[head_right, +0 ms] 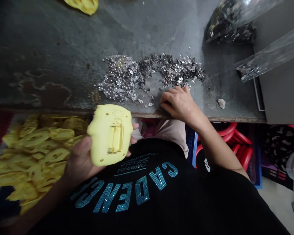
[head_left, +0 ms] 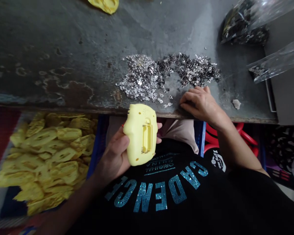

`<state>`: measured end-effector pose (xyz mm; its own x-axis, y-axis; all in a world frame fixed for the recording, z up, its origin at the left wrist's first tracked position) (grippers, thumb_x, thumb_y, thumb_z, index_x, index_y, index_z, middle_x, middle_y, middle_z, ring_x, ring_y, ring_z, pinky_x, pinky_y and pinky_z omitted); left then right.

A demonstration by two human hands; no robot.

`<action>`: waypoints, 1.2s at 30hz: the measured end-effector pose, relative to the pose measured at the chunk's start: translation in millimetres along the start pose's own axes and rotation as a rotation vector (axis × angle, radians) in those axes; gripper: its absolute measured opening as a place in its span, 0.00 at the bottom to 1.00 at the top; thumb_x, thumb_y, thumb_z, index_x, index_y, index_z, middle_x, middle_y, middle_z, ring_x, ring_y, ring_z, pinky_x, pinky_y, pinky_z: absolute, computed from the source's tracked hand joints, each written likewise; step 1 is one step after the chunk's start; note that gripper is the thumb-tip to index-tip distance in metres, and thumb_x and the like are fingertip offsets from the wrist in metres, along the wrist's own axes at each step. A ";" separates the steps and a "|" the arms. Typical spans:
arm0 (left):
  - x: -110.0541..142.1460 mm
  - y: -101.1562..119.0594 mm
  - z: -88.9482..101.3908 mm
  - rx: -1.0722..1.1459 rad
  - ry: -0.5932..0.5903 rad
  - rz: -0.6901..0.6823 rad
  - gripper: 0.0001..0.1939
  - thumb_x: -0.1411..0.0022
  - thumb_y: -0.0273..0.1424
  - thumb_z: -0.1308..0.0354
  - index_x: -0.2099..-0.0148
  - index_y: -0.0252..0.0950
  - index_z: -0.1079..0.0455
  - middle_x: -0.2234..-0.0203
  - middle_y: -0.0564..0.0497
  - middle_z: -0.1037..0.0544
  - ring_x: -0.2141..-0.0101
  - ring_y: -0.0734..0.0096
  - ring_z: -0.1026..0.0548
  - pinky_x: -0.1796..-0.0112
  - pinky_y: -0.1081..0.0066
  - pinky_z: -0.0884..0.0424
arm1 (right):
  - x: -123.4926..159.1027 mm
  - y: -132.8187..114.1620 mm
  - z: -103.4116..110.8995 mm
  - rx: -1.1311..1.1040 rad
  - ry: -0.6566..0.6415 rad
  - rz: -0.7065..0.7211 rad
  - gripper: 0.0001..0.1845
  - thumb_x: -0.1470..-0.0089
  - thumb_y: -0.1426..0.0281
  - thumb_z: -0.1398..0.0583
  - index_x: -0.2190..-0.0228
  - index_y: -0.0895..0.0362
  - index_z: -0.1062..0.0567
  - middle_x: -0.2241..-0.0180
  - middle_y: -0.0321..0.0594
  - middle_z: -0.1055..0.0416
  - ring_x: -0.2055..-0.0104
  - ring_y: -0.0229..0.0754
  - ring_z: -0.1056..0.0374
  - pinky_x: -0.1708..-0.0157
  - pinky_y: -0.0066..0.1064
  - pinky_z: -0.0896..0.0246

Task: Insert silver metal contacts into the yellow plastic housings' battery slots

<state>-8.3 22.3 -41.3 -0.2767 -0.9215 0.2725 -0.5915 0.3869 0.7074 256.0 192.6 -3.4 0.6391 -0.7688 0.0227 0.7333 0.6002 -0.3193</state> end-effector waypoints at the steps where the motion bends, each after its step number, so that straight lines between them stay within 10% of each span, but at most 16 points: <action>1: 0.4 -0.7 0.2 0.005 0.002 0.007 0.34 0.25 0.57 0.33 0.26 0.46 0.19 0.32 0.38 0.15 0.48 0.40 0.09 0.54 0.58 0.09 | -0.3 1.7 1.2 -0.011 0.012 -0.021 0.06 0.29 0.67 0.36 0.59 0.51 0.17 0.58 0.44 0.15 0.52 0.56 0.25 0.47 0.48 0.44; 8: -1.3 0.5 -8.5 0.038 0.038 0.031 0.35 0.23 0.60 0.37 0.29 0.43 0.17 0.33 0.39 0.14 0.50 0.48 0.08 0.62 0.67 0.10 | 17.1 13.2 1.1 0.089 0.403 -0.181 0.14 0.21 0.64 0.42 0.53 0.49 0.15 0.56 0.43 0.16 0.50 0.56 0.25 0.43 0.52 0.42; 18: -12.1 4.1 -18.1 0.091 0.071 0.022 0.37 0.26 0.61 0.35 0.32 0.37 0.14 0.37 0.39 0.11 0.52 0.49 0.08 0.69 0.73 0.14 | 19.1 1.5 -15.9 0.044 0.304 -0.118 0.09 0.25 0.62 0.35 0.56 0.48 0.13 0.57 0.44 0.16 0.46 0.60 0.25 0.44 0.53 0.37; 25: -17.0 -5.0 -34.1 0.207 0.081 0.030 0.43 0.31 0.53 0.24 0.23 0.39 0.27 0.43 0.38 0.10 0.46 0.40 0.10 0.54 0.56 0.10 | 34.5 -51.4 11.9 -0.309 0.290 0.240 0.09 0.22 0.58 0.34 0.53 0.48 0.16 0.58 0.37 0.12 0.59 0.48 0.19 0.51 0.46 0.33; 36: -6.1 -12.1 -39.8 0.241 0.022 0.081 0.37 0.30 0.55 0.28 0.29 0.39 0.23 0.53 0.44 0.10 0.43 0.35 0.11 0.54 0.52 0.09 | 28.1 -89.9 28.5 -0.046 0.071 0.385 0.17 0.17 0.55 0.43 0.52 0.46 0.18 0.55 0.38 0.17 0.53 0.50 0.24 0.44 0.51 0.32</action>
<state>30.7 21.8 -25.6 -0.3150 -0.8868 0.3381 -0.7324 0.4537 0.5077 214.7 123.3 52.9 0.8467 -0.5036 -0.1718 0.4310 0.8384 -0.3337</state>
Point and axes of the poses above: each hand's wrist, its own x-axis away from the middle knuckle, its own z-axis out of the back of the hand, y = z × x, the point moved 3 cm from there along -x, towards the middle knuckle
